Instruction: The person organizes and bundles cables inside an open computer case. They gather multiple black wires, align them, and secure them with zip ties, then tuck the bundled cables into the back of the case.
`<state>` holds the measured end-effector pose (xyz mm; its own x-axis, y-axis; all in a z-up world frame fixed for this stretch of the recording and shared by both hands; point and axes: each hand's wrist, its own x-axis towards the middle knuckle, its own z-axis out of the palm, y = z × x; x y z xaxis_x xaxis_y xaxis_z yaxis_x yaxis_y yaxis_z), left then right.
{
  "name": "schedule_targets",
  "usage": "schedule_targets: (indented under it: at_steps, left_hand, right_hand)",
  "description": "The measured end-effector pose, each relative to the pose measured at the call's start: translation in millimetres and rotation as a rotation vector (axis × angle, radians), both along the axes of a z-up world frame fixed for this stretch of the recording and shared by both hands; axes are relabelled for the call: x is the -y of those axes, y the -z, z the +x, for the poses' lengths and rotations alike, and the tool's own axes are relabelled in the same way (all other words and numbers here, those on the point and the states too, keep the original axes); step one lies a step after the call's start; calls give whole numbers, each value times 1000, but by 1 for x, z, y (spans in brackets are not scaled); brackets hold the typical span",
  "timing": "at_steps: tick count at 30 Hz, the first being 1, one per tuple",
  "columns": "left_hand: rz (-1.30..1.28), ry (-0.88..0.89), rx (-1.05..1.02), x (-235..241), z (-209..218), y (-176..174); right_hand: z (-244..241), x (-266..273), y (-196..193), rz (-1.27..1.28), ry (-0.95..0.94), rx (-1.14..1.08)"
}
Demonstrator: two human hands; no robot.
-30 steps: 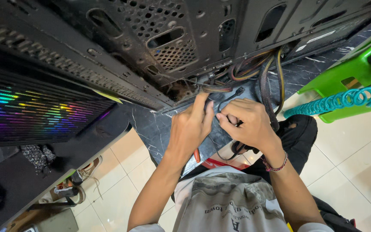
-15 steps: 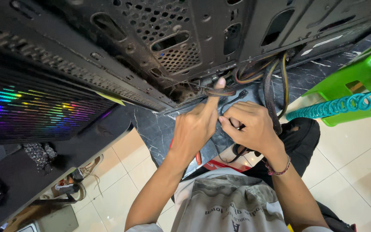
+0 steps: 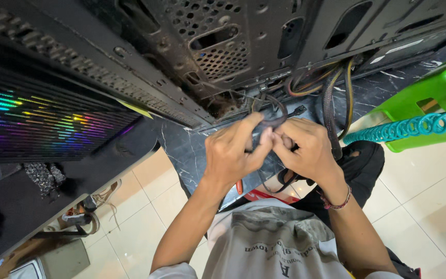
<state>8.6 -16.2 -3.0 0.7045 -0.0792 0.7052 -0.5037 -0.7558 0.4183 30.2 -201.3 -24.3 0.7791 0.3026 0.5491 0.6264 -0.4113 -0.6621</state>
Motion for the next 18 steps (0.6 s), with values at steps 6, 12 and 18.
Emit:
schedule_targets:
  at_steps: [6, 12, 18]
  left_hand:
    - [6, 71, -45, -5, -3, -23]
    - [34, 64, -106, -6, -3, -29]
    - [175, 39, -29, -10, 0, -18]
  right_hand:
    - [1, 1, 5, 1, -3, 27]
    - [-2, 3, 16, 58, 61, 18]
    - [-5, 4, 18, 162, 189, 11]
